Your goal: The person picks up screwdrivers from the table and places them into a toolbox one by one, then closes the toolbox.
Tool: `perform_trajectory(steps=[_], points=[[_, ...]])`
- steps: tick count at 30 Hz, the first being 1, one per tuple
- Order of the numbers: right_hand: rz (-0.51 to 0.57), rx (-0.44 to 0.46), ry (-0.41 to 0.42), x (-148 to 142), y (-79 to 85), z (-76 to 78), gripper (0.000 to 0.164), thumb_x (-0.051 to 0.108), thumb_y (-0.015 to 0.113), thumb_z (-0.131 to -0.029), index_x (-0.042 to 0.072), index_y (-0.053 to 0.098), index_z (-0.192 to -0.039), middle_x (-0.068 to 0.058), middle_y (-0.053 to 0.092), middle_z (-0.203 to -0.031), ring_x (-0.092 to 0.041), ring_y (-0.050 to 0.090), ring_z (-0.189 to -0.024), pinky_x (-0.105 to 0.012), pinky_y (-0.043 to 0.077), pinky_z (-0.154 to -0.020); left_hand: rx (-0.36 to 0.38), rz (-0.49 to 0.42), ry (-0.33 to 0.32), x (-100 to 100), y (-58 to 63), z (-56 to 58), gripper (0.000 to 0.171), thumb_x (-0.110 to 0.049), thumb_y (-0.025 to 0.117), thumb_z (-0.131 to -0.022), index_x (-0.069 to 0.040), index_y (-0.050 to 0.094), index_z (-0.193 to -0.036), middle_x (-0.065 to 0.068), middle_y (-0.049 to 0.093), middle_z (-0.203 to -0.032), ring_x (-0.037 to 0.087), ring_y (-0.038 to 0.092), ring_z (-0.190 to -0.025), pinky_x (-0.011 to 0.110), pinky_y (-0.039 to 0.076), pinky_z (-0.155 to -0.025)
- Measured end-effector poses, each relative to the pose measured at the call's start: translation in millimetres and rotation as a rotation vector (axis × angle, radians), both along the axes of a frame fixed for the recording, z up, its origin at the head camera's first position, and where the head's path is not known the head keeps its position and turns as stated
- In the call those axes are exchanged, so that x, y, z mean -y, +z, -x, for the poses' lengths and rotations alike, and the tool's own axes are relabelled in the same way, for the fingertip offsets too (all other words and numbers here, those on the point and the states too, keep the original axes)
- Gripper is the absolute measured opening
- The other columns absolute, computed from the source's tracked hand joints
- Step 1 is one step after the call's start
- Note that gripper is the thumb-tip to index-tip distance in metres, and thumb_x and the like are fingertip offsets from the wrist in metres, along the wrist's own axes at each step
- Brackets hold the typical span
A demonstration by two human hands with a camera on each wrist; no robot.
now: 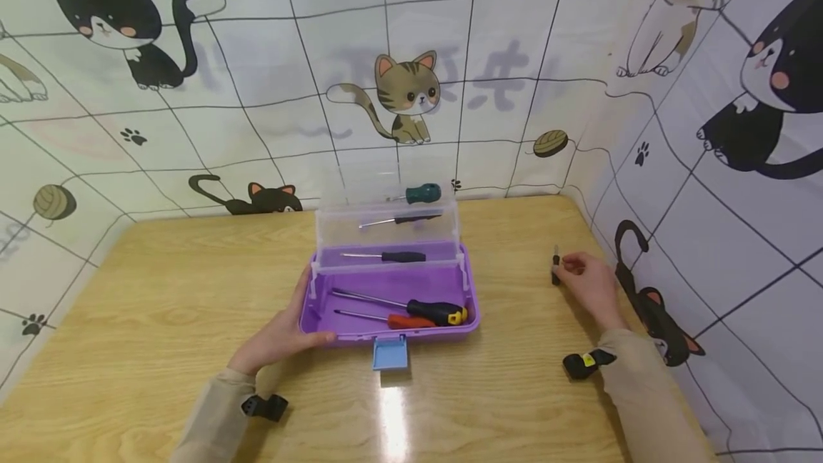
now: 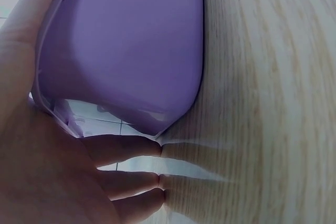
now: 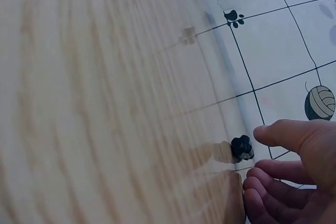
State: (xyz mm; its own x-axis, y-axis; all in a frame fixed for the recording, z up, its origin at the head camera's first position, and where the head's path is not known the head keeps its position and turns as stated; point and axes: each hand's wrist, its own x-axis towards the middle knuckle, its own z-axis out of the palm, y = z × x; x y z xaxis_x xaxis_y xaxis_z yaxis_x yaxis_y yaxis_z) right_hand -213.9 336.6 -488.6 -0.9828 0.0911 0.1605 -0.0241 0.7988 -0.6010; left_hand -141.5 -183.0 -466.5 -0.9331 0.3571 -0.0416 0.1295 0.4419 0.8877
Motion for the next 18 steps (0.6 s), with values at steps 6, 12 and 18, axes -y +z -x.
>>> perform_trajectory(steps=[6, 12, 18], points=[[-0.028, 0.027, -0.042, 2.0, 0.5, -0.2, 0.046, 0.029, 0.067, -0.091, -0.011, 0.061, -0.113, -0.025, 0.066, -0.097, -0.04, 0.061, -0.088, -0.044, 0.045, -0.071, 0.016, 0.01, 0.013, -1.4, -2.9, -0.1, 0.13, -0.031, 0.085, -0.073, -0.024, -0.017, -0.153, 0.022, 0.008, -0.158, 0.044, 0.03, -0.135, 0.056, 0.023, -0.109], [-0.045, 0.049, -0.045, 3.0, 1.5, -0.1, 0.048, 0.029, 0.068, -0.09, -0.013, 0.059, -0.113, -0.025, 0.066, -0.096, -0.041, 0.061, -0.089, -0.046, 0.043, -0.071, 0.024, 0.019, 0.011, -2.8, -3.8, 0.0, 0.13, -0.032, 0.085, -0.074, -0.023, -0.017, -0.153, 0.024, 0.011, -0.157, 0.046, 0.033, -0.133, 0.056, 0.024, -0.109], [-0.046, 0.06, -0.046, 9.2, 1.5, 4.9, 0.042, 0.021, 0.068, -0.088, -0.014, 0.062, -0.11, -0.025, 0.067, -0.093, -0.04, 0.062, -0.085, -0.044, 0.044, -0.07, 0.031, 0.016, 0.022, -1.1, -2.9, 0.4, 0.131, -0.031, 0.086, -0.073, -0.023, -0.016, -0.153, 0.021, 0.013, -0.157, 0.043, 0.034, -0.133, 0.054, 0.024, -0.109]])
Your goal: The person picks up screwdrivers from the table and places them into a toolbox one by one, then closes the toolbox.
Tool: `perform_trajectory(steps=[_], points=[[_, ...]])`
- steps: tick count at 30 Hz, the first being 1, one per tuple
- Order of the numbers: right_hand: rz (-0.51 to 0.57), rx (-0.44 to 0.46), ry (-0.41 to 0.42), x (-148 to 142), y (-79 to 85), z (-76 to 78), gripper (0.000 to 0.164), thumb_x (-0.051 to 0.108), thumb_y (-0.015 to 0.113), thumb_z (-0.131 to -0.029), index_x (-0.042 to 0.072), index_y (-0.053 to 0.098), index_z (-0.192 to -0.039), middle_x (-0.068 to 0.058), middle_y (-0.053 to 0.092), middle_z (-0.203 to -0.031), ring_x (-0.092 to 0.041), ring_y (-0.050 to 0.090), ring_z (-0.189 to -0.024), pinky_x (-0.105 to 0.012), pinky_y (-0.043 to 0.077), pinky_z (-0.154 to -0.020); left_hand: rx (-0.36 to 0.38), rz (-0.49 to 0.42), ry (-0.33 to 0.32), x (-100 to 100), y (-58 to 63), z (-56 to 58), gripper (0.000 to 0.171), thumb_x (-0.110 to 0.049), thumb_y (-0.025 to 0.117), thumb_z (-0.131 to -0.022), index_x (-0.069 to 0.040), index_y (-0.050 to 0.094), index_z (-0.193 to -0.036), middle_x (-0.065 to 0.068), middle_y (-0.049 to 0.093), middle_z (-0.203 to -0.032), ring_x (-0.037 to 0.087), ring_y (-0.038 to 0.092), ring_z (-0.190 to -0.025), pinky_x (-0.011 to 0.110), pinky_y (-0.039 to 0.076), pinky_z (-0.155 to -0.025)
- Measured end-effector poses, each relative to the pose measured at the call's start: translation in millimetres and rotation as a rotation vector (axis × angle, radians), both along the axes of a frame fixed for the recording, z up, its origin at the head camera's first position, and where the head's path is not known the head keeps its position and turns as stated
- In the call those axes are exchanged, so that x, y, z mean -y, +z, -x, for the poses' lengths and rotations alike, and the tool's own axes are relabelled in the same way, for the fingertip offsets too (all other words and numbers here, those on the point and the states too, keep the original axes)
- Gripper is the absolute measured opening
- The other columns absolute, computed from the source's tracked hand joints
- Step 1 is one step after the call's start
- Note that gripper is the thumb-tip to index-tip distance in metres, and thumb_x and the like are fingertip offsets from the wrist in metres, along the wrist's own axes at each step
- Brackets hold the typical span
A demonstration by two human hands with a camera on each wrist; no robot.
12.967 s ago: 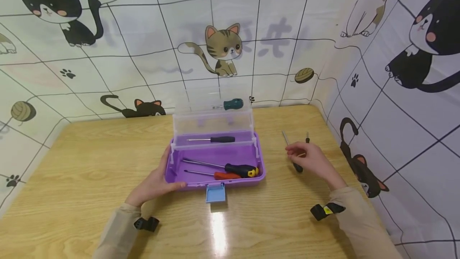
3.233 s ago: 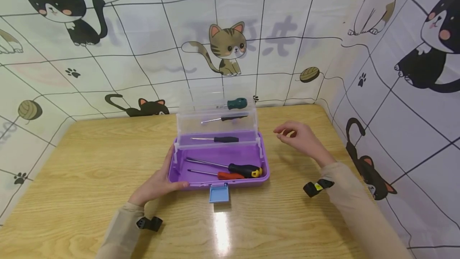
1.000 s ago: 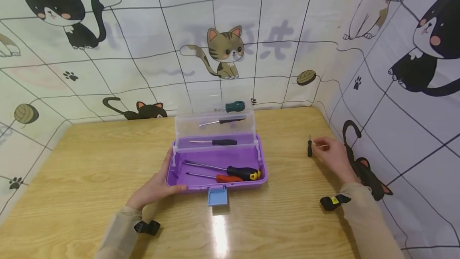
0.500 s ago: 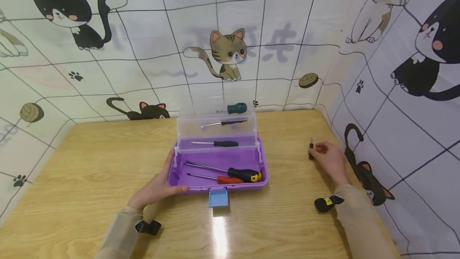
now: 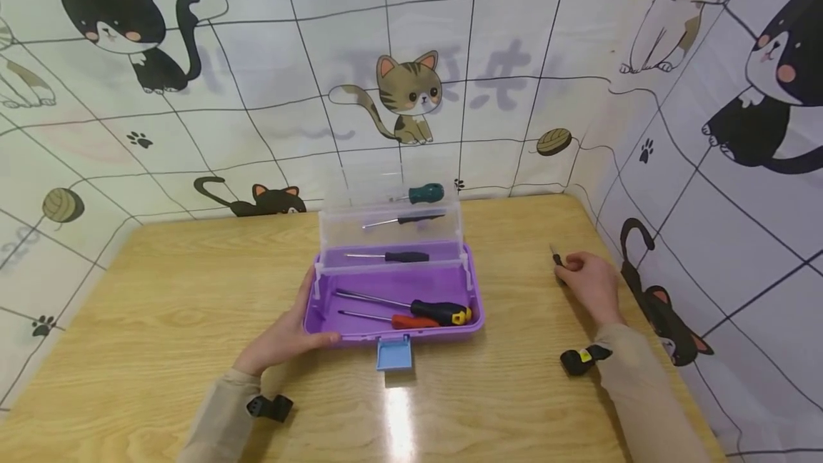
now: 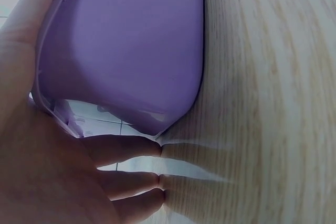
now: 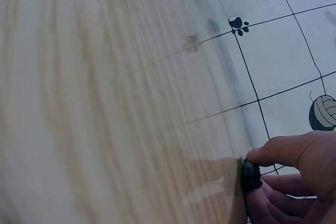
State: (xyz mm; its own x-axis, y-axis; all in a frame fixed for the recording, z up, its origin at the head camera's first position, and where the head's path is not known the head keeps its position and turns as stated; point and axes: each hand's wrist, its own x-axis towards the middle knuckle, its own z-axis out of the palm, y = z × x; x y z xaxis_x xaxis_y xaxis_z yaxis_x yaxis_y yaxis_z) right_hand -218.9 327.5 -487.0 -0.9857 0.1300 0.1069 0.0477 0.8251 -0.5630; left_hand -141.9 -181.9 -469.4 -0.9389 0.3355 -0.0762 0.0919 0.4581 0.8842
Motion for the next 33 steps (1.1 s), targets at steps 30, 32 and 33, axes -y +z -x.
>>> perform_trajectory(steps=[30, 32, 33], points=[[0.077, -0.093, 0.075, 30, 29.9, -14.0, 0.029, 0.018, 0.067, -0.09, -0.001, 0.068, -0.112, -0.017, 0.068, -0.095, -0.032, 0.063, -0.087, -0.026, 0.043, -0.064, -0.002, -0.007, 0.008, 1, 1.5, -1.2, 0.128, -0.032, 0.085, -0.074, -0.026, -0.015, -0.154, 0.021, 0.016, -0.157, 0.044, 0.037, -0.131, 0.056, 0.026, -0.108], [0.087, -0.097, 0.087, 31, 32.1, -14.6, 0.029, 0.018, 0.067, -0.091, 0.0, 0.068, -0.113, -0.017, 0.068, -0.095, -0.032, 0.063, -0.087, -0.027, 0.043, -0.065, 0.002, 0.003, 0.011, 0, 1.4, -1.0, 0.128, -0.033, 0.085, -0.074, -0.026, -0.015, -0.154, 0.021, 0.015, -0.157, 0.044, 0.035, -0.132, 0.056, 0.025, -0.108], [0.088, -0.1, 0.094, 31, 33.1, -14.8, 0.029, 0.019, 0.067, -0.091, 0.0, 0.068, -0.113, -0.016, 0.068, -0.095, -0.032, 0.063, -0.087, -0.027, 0.044, -0.065, 0.003, 0.005, 0.01, 0, 1.2, -1.1, 0.128, -0.033, 0.085, -0.074, -0.026, -0.015, -0.154, 0.022, 0.016, -0.157, 0.044, 0.036, -0.132, 0.056, 0.025, -0.108]])
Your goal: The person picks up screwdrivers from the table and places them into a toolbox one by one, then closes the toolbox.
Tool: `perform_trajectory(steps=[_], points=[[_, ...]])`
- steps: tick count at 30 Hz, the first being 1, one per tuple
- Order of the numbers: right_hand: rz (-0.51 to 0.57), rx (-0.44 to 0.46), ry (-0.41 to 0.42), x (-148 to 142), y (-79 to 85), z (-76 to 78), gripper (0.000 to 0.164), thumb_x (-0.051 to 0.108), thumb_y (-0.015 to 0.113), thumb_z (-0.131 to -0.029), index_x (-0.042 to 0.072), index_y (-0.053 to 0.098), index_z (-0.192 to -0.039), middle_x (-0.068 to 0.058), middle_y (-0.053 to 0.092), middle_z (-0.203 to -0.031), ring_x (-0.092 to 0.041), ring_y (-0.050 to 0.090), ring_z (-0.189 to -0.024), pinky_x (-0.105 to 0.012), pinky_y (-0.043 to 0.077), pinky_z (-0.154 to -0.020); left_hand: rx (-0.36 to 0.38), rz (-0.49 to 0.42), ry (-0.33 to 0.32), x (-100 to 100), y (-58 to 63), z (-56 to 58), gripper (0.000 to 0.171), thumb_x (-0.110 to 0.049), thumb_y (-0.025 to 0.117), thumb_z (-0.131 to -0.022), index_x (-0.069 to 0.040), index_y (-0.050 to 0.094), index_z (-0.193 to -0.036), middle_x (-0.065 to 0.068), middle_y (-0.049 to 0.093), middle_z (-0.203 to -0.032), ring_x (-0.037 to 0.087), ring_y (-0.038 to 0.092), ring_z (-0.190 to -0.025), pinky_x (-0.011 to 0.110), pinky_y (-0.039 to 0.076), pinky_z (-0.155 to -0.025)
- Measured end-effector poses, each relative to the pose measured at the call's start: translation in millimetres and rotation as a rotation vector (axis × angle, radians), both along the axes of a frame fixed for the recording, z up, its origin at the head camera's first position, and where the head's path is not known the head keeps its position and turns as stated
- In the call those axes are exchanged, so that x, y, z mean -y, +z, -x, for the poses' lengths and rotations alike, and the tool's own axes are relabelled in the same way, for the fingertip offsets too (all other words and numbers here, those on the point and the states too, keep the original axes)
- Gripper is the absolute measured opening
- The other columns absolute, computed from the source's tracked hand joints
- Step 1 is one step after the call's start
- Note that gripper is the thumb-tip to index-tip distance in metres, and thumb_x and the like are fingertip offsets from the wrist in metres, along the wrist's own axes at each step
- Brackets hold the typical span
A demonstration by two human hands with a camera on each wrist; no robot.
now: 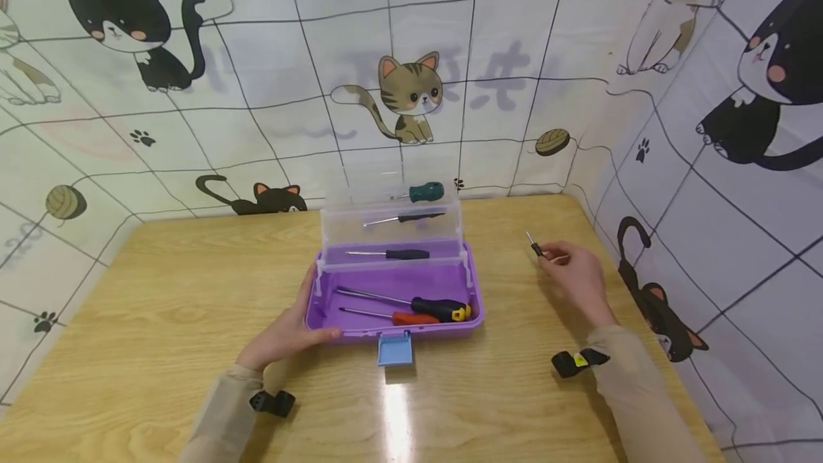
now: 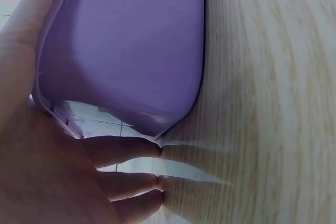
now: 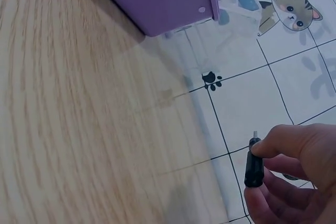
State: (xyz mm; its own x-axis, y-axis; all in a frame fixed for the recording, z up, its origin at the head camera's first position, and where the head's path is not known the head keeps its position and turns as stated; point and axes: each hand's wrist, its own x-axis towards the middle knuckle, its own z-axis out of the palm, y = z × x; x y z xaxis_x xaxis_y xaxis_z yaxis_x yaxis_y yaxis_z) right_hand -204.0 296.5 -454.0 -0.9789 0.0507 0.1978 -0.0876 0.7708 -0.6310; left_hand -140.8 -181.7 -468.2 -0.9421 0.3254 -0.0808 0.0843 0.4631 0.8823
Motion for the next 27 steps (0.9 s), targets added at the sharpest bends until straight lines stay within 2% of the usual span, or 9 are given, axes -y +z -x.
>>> perform_trajectory(steps=[6, 14, 23, 27], points=[[0.016, -0.006, 0.041, 5, 4.9, 1.8, 0.029, 0.018, 0.067, -0.091, -0.001, 0.069, -0.112, -0.016, 0.067, -0.095, -0.032, 0.063, -0.086, -0.025, 0.045, -0.063, 0.009, -0.007, 0.004, 1, 0.6, -0.4, 0.129, -0.031, 0.086, -0.073, -0.03, -0.016, -0.153, 0.023, 0.019, -0.156, 0.046, 0.043, -0.126, 0.056, 0.028, -0.107], [0.055, -0.025, 0.066, 11, 7.5, 1.4, 0.026, 0.018, 0.068, -0.091, 0.001, 0.07, -0.112, -0.015, 0.068, -0.095, -0.028, 0.061, -0.087, -0.022, 0.045, -0.063, 0.015, -0.019, -0.007, 1, 0.9, 0.3, 0.129, -0.032, 0.085, -0.073, -0.026, -0.016, -0.154, 0.018, 0.01, -0.159, 0.04, 0.028, -0.137, 0.054, 0.021, -0.111], [0.094, -0.038, 0.086, 22, 12.1, -0.5, 0.026, 0.016, 0.069, -0.09, -0.001, 0.07, -0.111, -0.017, 0.068, -0.096, -0.026, 0.059, -0.087, -0.02, 0.045, -0.065, 0.001, -0.008, -0.01, 0, 0.4, 1.0, 0.128, -0.03, 0.085, -0.075, -0.025, -0.016, -0.154, 0.02, 0.009, -0.159, 0.042, 0.026, -0.138, 0.055, 0.021, -0.11], [0.107, -0.051, 0.112, 25, 14.2, 0.2, 0.026, 0.013, 0.07, -0.089, -0.002, 0.07, -0.111, -0.018, 0.069, -0.096, -0.022, 0.06, -0.084, -0.017, 0.045, -0.064, -0.01, 0.006, -0.008, 1, 0.5, 0.6, 0.127, -0.03, 0.085, -0.075, -0.022, -0.014, -0.154, 0.024, 0.014, -0.156, 0.044, 0.032, -0.134, 0.056, 0.023, -0.109]])
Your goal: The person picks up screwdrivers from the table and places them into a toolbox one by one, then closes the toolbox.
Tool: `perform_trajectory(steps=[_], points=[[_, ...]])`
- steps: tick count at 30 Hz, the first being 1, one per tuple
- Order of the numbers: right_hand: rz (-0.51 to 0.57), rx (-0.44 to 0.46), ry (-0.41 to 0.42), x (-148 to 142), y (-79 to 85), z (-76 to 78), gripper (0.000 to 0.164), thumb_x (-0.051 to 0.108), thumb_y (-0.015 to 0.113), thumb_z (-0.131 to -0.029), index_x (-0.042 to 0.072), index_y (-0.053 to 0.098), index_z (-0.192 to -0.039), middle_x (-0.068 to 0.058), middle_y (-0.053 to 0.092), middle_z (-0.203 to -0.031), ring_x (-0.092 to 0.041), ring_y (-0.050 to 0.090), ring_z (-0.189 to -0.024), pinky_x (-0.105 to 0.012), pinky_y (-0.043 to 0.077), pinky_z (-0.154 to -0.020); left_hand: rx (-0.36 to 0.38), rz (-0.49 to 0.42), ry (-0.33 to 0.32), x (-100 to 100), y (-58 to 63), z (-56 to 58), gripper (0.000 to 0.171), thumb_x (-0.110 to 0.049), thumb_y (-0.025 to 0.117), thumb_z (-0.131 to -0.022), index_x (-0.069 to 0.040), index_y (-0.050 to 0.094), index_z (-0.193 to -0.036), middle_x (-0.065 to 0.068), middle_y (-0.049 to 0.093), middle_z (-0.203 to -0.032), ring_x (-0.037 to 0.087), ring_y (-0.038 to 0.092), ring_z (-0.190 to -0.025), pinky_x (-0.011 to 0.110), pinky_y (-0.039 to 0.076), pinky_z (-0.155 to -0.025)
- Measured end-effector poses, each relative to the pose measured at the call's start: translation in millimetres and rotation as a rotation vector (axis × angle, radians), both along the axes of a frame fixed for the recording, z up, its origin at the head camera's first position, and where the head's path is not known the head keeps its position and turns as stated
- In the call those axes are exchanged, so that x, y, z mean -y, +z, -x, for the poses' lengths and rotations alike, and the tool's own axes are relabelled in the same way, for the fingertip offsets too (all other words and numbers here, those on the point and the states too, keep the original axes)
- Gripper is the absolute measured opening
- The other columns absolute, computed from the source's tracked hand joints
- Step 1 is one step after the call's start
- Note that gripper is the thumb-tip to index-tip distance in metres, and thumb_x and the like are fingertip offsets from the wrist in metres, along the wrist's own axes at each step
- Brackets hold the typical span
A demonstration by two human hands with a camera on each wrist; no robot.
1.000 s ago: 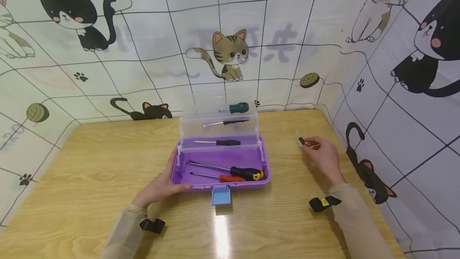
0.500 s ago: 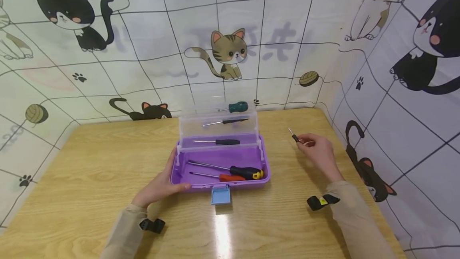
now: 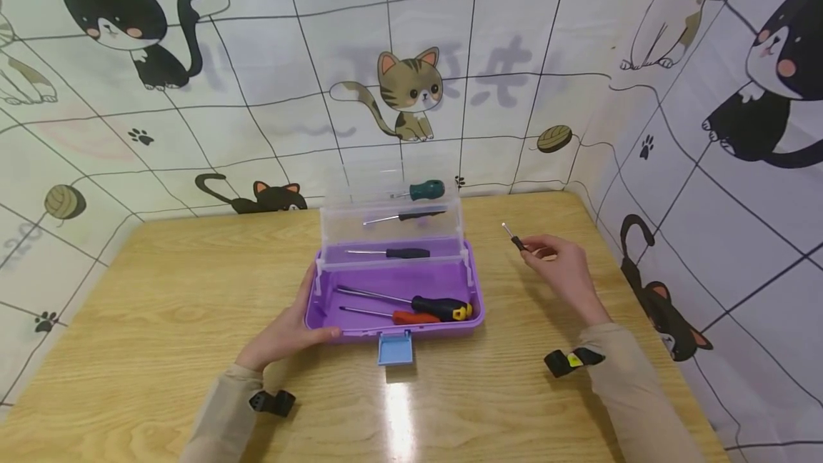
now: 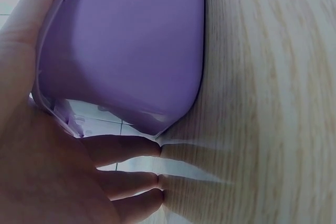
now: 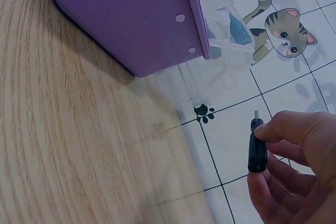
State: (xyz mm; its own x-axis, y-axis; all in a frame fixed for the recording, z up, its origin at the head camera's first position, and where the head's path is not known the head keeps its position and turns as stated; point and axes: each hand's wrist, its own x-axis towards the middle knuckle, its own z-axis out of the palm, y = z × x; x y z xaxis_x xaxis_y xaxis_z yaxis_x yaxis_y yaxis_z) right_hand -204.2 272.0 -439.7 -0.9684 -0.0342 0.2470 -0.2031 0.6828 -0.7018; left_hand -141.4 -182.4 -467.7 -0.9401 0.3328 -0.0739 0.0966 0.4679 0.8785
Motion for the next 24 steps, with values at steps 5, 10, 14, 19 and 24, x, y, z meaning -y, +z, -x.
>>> perform_trajectory(steps=[5, 10, 14, 19, 24], points=[[0.016, -0.014, 0.028, 3, 2.4, 2.8, 0.024, 0.011, 0.071, -0.089, -0.002, 0.07, -0.11, -0.017, 0.07, -0.096, -0.009, 0.059, -0.08, -0.013, 0.045, -0.066, 0.002, 0.044, 0.01, 0, 0.8, -0.3, 0.127, -0.032, 0.085, -0.074, -0.02, -0.013, -0.154, 0.028, 0.022, -0.153, 0.046, 0.041, -0.128, 0.057, 0.028, -0.107], [0.034, -0.03, 0.047, 7, 4.2, 6.3, 0.022, 0.009, 0.072, -0.088, -0.002, 0.071, -0.107, -0.016, 0.07, -0.094, -0.001, 0.057, -0.077, -0.011, 0.046, -0.067, 0.007, 0.031, 0.007, 0, 2.3, -1.0, 0.127, -0.03, 0.085, -0.075, -0.021, -0.014, -0.154, 0.025, 0.018, -0.155, 0.045, 0.038, -0.13, 0.056, 0.027, -0.108], [0.037, -0.029, 0.051, 9, 4.6, 8.4, 0.021, 0.01, 0.072, -0.088, -0.001, 0.071, -0.105, -0.015, 0.069, -0.092, -0.002, 0.056, -0.077, -0.011, 0.046, -0.067, 0.0, -0.004, -0.001, 0, 2.3, -0.6, 0.128, -0.025, 0.085, -0.074, -0.019, -0.014, -0.154, 0.025, 0.015, -0.156, 0.045, 0.034, -0.132, 0.058, 0.025, -0.108], [0.035, -0.031, 0.065, 12, 5.1, 9.7, 0.02, 0.01, 0.071, -0.088, 0.0, 0.071, -0.106, -0.014, 0.07, -0.092, -0.004, 0.056, -0.077, -0.011, 0.047, -0.067, 0.001, -0.005, -0.001, 0, 1.9, -0.5, 0.128, -0.025, 0.085, -0.074, -0.022, -0.015, -0.154, 0.023, 0.014, -0.157, 0.044, 0.032, -0.134, 0.057, 0.024, -0.109], [0.028, -0.026, 0.086, 15, 7.2, 11.0, 0.021, 0.011, 0.07, -0.089, 0.0, 0.072, -0.107, -0.014, 0.07, -0.095, -0.007, 0.057, -0.079, -0.013, 0.048, -0.067, -0.017, 0.002, -0.007, -1, 0.8, 0.1, 0.127, -0.029, 0.085, -0.075, -0.023, -0.015, -0.154, 0.022, 0.011, -0.158, 0.043, 0.029, -0.136, 0.057, 0.023, -0.109]])
